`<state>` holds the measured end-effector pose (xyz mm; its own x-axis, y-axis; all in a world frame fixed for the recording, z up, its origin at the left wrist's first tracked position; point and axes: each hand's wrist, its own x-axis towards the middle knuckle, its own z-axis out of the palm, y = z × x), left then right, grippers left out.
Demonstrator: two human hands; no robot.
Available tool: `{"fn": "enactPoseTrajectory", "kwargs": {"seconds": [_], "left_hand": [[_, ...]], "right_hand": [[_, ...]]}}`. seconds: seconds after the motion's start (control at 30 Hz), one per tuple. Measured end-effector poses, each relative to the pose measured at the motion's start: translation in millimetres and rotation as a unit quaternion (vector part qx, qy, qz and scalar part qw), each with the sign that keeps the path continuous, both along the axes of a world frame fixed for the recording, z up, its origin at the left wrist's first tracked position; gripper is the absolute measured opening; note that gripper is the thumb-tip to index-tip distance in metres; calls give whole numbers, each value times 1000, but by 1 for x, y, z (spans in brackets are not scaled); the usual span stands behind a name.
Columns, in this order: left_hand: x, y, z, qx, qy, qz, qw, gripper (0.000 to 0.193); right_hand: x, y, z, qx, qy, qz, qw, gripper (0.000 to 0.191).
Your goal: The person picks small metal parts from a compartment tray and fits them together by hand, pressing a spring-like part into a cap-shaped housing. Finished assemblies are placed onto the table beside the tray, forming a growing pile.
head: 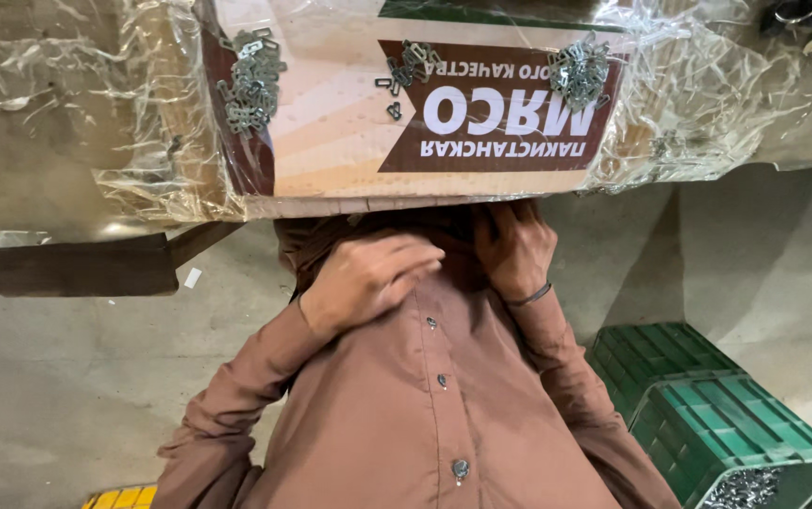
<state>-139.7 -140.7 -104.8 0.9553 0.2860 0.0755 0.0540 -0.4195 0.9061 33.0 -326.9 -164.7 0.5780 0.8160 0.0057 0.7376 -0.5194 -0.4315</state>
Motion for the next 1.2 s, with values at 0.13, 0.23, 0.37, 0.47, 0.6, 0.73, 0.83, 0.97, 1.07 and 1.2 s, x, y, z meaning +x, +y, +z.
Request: {"fn": "enactPoseTrajectory", "kwargs": {"seconds": [0.13,0.23,0.37,0.47,0.6,0.73,0.83,0.97,1.07,1.2], "left_hand": [[-11,-12,-42,106,109,26,988,20],[-21,-16,-60,157,146,38,976,23],[-26,-13,-76,89,262,45,960,26],[-25,-10,-86,94,238,59,965,30],[-23,-11,-96,156,169,87,969,30],[-24,-12,-99,167,219,70,959,32],[-25,-11,-101,293,167,4,942,36],[-20,-13,-103,272,106,92,952,33],[-13,-12,-104,344,75,85,932,32],[2,-13,-105,382,163,61,908,24]], "right_hand": [[7,-2,-21,-53,-16,-2,998,12],[8,-4,-36,-100,-30,0,995,11],[10,-7,-43,-148,-33,28,988,13],[13,-6,-41,-141,-45,70,986,14],[16,-1,-32,-106,-23,75,991,11],[14,-3,-10,23,24,27,999,9],[9,-11,9,57,175,-70,980,10],[1,-20,24,136,512,-209,822,12],[-6,-22,24,137,517,-187,824,13],[-12,-16,20,144,538,-192,808,20]]}}
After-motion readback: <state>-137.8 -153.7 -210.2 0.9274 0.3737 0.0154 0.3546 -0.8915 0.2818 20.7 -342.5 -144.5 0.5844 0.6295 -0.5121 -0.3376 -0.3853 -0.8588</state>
